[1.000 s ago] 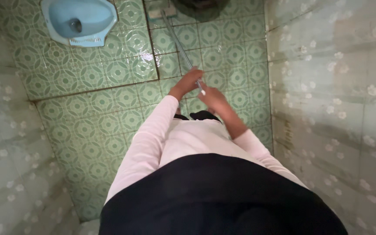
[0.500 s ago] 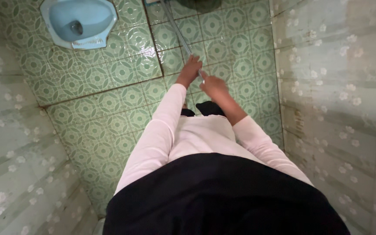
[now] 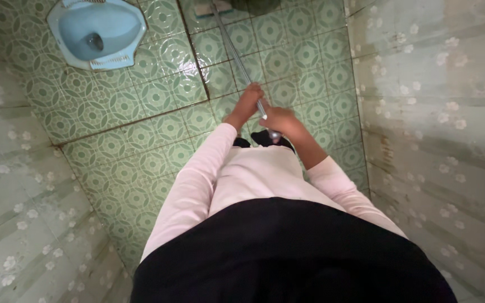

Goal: The person scoops water from a bucket using a dipper and splashes it onto the tiled floor, then uses a squeegee to push the water toward a drain.

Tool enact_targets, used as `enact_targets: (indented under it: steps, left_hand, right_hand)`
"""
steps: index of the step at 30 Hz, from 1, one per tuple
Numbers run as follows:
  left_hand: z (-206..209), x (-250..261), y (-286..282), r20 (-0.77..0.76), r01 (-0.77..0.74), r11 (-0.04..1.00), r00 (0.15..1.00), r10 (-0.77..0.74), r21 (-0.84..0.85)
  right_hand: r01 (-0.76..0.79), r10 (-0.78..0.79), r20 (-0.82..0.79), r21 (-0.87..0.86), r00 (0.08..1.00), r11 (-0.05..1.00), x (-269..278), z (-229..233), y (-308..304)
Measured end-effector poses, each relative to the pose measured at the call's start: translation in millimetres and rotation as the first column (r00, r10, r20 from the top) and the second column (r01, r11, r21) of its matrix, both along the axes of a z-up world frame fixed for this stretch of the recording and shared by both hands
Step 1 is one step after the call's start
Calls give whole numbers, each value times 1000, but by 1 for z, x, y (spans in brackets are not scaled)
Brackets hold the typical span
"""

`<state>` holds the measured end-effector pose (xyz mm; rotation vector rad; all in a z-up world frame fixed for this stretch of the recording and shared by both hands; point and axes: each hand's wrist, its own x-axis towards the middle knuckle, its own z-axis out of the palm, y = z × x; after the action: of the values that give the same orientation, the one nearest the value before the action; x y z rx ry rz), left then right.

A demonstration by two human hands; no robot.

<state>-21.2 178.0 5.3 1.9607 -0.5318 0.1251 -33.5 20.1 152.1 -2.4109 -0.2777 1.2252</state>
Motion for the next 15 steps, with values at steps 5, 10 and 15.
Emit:
enact_targets:
  steps: [5, 10, 15]
  left_hand:
    - [11, 20, 3, -17, 12, 994, 1000, -10, 110]
    - [74, 4, -5, -72, 40, 998, 996, -43, -47]
    - [40, 7, -1, -76, 4, 999, 997, -8, -47]
  right_hand:
    - [948, -297, -938, 83, 178, 307, 5, -30, -13]
    - [969, 122, -973, -211, -195, -126, -28, 3, -24]
    - [944, 241, -938, -291, -249, -157, -26, -26, -14]
